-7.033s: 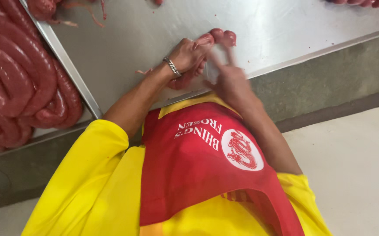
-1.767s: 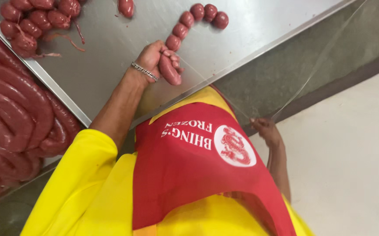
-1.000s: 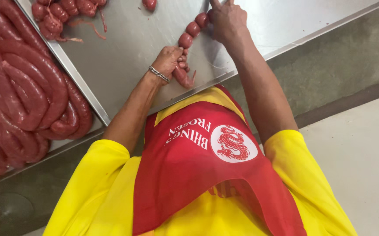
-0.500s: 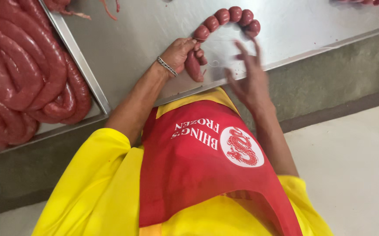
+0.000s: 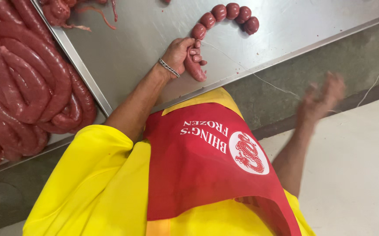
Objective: The person ties a long continuous sausage casing into individual links using a thin string. They repeatedly wrap the string around sections of the casing, pull it tight to form a knot, and then use scissors to cut the string. The finished linked sausages are placed on the metal work surface.
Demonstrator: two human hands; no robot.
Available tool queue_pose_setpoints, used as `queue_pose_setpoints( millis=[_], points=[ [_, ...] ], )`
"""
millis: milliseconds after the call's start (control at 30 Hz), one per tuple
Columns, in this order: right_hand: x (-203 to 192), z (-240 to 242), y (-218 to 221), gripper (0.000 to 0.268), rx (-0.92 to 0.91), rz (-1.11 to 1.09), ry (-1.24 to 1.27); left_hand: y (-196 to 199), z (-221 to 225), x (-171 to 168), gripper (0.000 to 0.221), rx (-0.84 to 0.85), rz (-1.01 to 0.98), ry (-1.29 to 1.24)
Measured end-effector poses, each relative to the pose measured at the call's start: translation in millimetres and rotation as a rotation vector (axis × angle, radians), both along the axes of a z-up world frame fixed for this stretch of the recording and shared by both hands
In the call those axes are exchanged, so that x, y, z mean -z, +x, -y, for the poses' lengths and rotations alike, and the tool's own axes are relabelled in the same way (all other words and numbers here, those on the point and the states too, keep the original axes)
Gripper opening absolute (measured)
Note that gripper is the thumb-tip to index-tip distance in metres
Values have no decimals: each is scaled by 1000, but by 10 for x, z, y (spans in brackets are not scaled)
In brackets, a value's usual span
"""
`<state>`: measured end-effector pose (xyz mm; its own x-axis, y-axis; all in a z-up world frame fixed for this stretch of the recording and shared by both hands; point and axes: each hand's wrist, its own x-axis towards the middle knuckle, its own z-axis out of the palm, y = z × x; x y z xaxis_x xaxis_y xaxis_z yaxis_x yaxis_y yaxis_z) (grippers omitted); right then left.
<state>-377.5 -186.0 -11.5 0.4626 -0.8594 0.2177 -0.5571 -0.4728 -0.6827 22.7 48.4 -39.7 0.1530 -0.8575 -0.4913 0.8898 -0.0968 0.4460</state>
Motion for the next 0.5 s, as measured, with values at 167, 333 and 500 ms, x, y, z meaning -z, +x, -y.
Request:
queue_pose_setpoints(
  millis=[167, 333, 500],
  points=[
    [-237, -900, 2065, 58, -626, -12, 129, 71, -33, -94, 15, -2, -85, -75],
    [-427, -656, 2001, 22, -514, 85, 990, 64, -130, -206, 13, -20, -21, -149],
    [-740, -91, 946, 20, -230, 1479, 1090, -7, -136, -175, 18, -69, 24, -154]
  ],
)
